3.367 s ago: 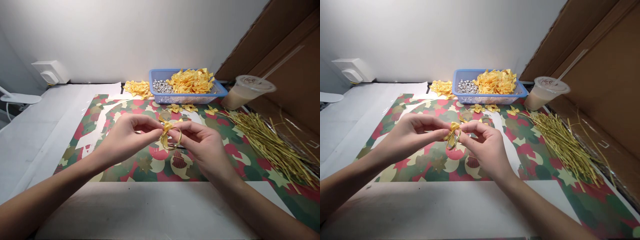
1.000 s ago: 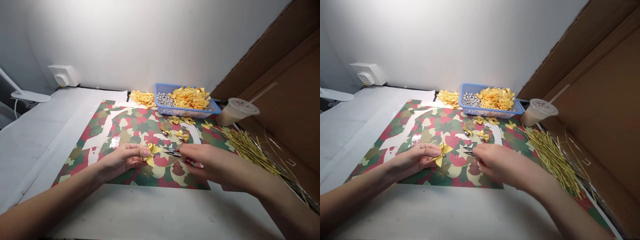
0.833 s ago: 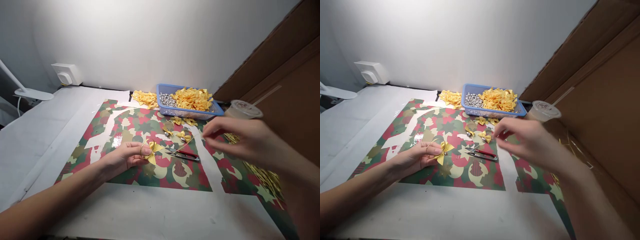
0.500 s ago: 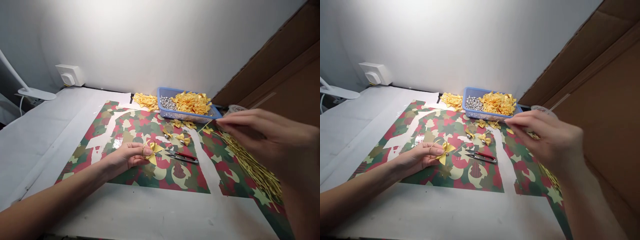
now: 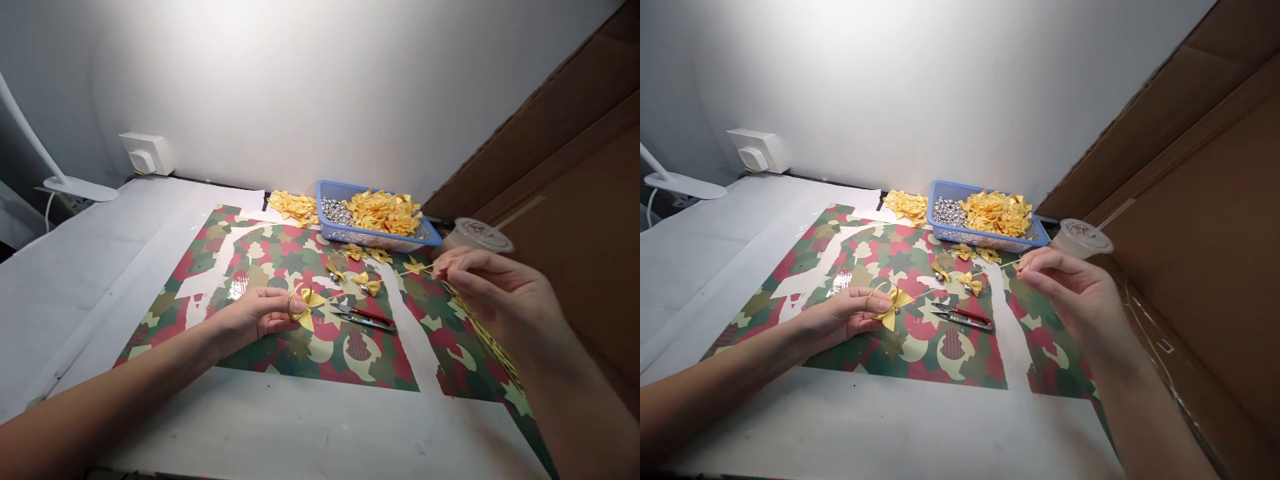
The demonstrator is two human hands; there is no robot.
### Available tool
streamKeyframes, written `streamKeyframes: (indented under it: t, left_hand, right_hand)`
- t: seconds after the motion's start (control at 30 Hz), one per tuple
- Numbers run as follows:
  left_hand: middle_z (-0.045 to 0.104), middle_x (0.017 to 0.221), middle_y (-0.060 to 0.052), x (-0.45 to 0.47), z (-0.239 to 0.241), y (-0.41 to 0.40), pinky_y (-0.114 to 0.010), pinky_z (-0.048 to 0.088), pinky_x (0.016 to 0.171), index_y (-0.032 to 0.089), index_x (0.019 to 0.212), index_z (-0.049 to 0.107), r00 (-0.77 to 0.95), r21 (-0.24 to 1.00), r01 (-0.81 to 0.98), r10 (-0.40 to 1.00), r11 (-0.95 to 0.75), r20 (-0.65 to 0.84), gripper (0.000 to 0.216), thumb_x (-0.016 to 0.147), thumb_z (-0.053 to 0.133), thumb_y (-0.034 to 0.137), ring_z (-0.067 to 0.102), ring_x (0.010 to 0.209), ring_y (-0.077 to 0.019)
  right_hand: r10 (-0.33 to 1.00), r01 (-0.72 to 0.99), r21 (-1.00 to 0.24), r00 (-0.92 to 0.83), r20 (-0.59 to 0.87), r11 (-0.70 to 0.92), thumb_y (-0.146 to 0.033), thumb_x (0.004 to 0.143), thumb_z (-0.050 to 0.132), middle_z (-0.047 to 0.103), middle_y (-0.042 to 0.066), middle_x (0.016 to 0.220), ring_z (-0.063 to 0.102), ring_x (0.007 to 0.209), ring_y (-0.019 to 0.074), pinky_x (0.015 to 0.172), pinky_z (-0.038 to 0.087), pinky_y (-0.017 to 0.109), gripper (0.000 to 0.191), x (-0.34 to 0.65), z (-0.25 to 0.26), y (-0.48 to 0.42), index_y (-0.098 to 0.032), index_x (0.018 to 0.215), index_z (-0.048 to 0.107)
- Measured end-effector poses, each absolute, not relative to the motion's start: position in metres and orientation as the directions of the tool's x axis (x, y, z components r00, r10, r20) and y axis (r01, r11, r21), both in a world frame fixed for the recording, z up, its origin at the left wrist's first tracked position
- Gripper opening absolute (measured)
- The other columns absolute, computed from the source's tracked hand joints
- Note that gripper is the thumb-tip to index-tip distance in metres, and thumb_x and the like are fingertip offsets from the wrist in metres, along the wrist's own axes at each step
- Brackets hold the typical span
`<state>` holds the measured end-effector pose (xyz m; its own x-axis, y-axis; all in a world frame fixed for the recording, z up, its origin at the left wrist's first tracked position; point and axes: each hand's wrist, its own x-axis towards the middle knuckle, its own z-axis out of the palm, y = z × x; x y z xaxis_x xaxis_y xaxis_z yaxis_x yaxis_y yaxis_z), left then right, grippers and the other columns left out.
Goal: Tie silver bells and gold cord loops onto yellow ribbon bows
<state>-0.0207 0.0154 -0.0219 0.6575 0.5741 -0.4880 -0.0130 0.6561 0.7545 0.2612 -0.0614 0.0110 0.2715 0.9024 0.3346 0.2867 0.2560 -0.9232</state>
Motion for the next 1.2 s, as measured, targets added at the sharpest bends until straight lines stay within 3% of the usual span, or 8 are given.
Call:
streamKeyframes:
  t: [0.17,0.3,0.5,0.83,1.07,1.2]
  left_hand:
    - [0.06,0.078,-0.001,-0.02,-0.022,0.015,-0.023,0.047,0.077,0.011,0.067,0.071,0.644,0.755,-0.004,0.58,0.656,-0.5,0.024,0.055,0.084,0.027,0.053,0.076,-0.0101]
    - [0.06,0.076,-0.001,-0.02,-0.022,0.014,-0.022,0.048,0.076,0.012,0.065,0.071,0.644,0.753,-0.008,0.58,0.658,-0.5,0.023,0.054,0.085,0.026,0.053,0.074,-0.0097]
    - [0.059,0.072,0.0,-0.02,-0.019,0.013,-0.022,0.048,0.077,0.014,0.06,0.07,0.651,0.756,-0.012,0.579,0.655,-0.491,0.021,0.054,0.085,0.026,0.052,0.072,-0.0095]
    - [0.059,0.071,0.0,-0.02,-0.02,0.011,-0.025,0.048,0.082,0.014,0.06,0.069,0.662,0.751,-0.02,0.571,0.66,-0.485,0.018,0.057,0.083,0.025,0.052,0.07,-0.0098]
    - [0.057,0.066,0.004,-0.021,-0.021,0.012,-0.023,0.047,0.078,0.015,0.06,0.069,0.687,0.751,0.003,0.545,0.66,-0.481,0.021,0.055,0.086,0.026,0.052,0.068,-0.0075]
    - [0.056,0.062,0.005,-0.02,-0.019,0.01,-0.023,0.047,0.074,0.016,0.059,0.069,0.686,0.769,0.018,0.551,0.64,-0.475,0.02,0.054,0.086,0.025,0.051,0.065,-0.0075]
  right_hand:
    - [0.877,0.012,-0.962,0.407,0.255,0.274,-0.036,0.054,0.081,0.057,0.001,0.062,0.053,0.063,0.0127,0.057,0.048,0.024,0.02,0.252,-0.008,-0.063,-0.023,0.049,0.067]
    - [0.847,-0.128,-0.947,0.494,0.196,0.294,-0.035,0.053,0.083,0.055,0.0,0.065,0.052,0.063,0.0118,0.052,0.047,0.023,0.022,0.243,-0.02,-0.065,-0.022,0.05,0.065]
    - [0.846,-0.216,-0.902,0.479,0.236,0.374,-0.036,0.062,0.079,0.048,-0.004,0.066,0.045,0.058,0.0094,0.048,0.042,0.021,0.016,0.238,-0.024,-0.065,-0.027,0.06,0.066]
    - [0.874,-0.397,-0.827,0.438,0.21,0.398,-0.033,0.066,0.075,0.04,-0.003,0.064,0.039,0.058,0.0122,0.046,0.032,0.023,0.011,0.223,-0.008,-0.065,-0.03,0.063,0.065]
    - [0.885,-0.526,-0.751,0.437,0.164,0.399,-0.031,0.075,0.068,0.043,-0.002,0.062,0.043,0.06,0.0135,0.048,0.036,0.024,0.009,0.212,0.005,-0.07,-0.031,0.067,0.065]
    - [0.888,-0.525,-0.774,0.45,0.099,0.353,-0.033,0.068,0.074,0.049,-0.002,0.065,0.051,0.068,0.0157,0.052,0.04,0.026,0.011,0.208,0.01,-0.069,-0.031,0.066,0.064]
